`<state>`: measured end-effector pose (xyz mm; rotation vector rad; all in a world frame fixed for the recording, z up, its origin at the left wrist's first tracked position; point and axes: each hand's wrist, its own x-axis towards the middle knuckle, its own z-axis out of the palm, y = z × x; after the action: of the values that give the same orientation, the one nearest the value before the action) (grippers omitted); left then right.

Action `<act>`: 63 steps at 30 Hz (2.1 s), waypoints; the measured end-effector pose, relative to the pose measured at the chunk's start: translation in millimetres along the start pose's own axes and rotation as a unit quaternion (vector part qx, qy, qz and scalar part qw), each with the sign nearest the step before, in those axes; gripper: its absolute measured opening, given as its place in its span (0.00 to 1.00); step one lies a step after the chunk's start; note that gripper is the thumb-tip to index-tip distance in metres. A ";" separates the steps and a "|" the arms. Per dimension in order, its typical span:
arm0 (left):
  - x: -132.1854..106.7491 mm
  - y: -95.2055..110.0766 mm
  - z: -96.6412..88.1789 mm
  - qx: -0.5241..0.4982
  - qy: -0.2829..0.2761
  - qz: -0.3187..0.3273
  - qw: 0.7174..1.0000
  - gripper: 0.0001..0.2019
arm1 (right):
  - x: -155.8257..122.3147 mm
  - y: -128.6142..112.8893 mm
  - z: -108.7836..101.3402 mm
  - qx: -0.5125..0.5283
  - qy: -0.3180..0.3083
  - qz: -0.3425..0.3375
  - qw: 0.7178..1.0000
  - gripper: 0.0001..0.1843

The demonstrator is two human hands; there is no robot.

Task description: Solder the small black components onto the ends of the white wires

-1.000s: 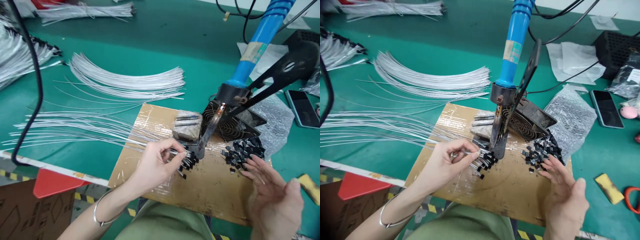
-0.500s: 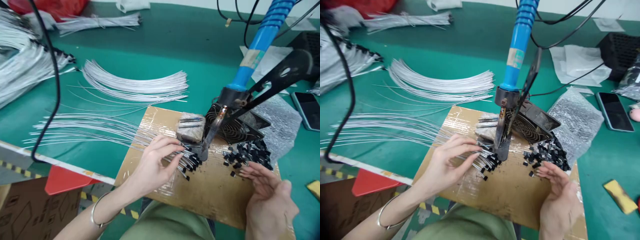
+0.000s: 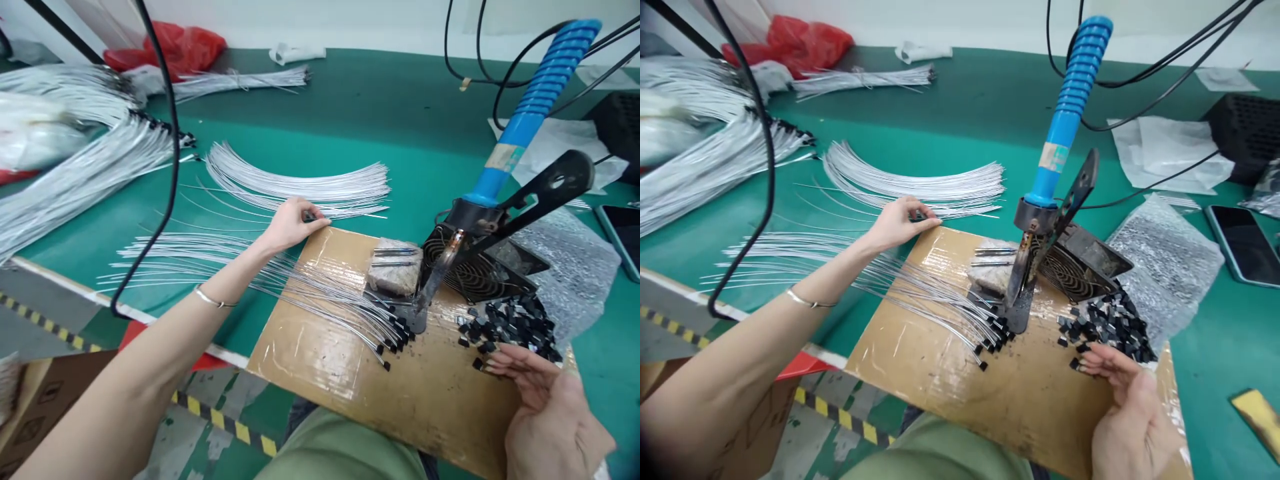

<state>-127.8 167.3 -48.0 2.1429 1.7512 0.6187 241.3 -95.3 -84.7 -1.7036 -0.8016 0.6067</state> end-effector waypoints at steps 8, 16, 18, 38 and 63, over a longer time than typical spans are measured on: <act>16.8 20.5 19.7 -0.046 0.003 0.057 0.997 0.06 | -7.4 -24.1 14.0 0.038 0.077 -0.016 0.996 0.28; 9.4 30.2 11.2 -0.063 0.036 0.051 0.996 0.05 | -10.6 -20.0 11.6 0.015 0.083 -0.006 0.996 0.31; 11.2 34.9 18.7 -0.062 0.039 0.047 0.996 0.05 | -11.1 -19.5 11.0 0.015 0.076 -0.010 0.997 0.30; 10.9 55.5 8.6 -0.161 0.078 0.029 0.984 0.05 | -13.5 -19.1 10.7 -0.019 0.075 0.002 0.997 0.32; -131.7 113.8 -35.2 -0.319 -0.300 -0.014 0.899 0.09 | -72.8 -83.8 70.9 0.092 -0.224 0.101 0.965 0.21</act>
<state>-70.7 13.6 20.2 1.5997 1.0473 0.3830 125.0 -93.6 -22.9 -1.5041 -0.8564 1.2012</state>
